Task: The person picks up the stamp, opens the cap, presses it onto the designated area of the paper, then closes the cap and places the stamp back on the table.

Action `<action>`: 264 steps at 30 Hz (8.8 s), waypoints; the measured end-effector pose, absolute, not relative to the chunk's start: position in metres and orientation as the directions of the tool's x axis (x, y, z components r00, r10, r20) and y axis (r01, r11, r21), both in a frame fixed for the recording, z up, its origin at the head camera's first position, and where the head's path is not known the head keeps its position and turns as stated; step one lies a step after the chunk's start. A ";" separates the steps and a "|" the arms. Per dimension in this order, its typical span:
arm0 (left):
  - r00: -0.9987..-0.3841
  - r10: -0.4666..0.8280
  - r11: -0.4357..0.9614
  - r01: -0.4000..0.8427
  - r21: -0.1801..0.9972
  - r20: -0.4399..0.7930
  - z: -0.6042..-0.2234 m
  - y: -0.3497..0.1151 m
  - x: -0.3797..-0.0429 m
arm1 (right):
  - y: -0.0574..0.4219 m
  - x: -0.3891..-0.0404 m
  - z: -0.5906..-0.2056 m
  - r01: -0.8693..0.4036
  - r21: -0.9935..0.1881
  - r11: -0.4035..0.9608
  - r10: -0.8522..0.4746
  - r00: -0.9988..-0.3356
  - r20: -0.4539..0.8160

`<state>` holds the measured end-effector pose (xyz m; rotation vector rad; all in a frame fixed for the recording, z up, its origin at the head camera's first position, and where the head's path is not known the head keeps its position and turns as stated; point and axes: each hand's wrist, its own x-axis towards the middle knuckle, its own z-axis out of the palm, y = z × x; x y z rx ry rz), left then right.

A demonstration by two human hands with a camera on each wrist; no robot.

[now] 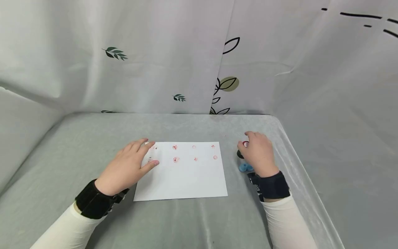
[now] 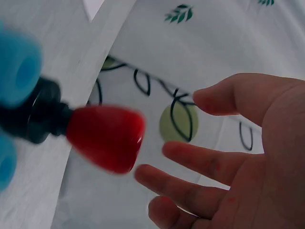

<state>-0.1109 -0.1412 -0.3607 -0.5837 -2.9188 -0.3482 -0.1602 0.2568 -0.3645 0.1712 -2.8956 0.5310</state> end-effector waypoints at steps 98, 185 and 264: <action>-0.782 0.553 0.560 0.605 0.567 0.288 -0.378 -0.103 -0.098 | 0.157 -0.099 -0.363 -0.609 -0.678 0.410 -0.427 -0.786 0.447; -0.824 0.562 0.813 0.565 0.139 0.068 -0.392 -0.153 -0.058 | 0.168 -0.102 -0.356 -0.565 -0.668 0.483 -0.375 -0.824 0.425; -0.864 0.485 0.853 0.502 0.146 0.135 -0.391 -0.149 -0.026 | -0.011 -0.134 -0.408 -0.777 -0.006 0.629 -0.775 -0.628 0.073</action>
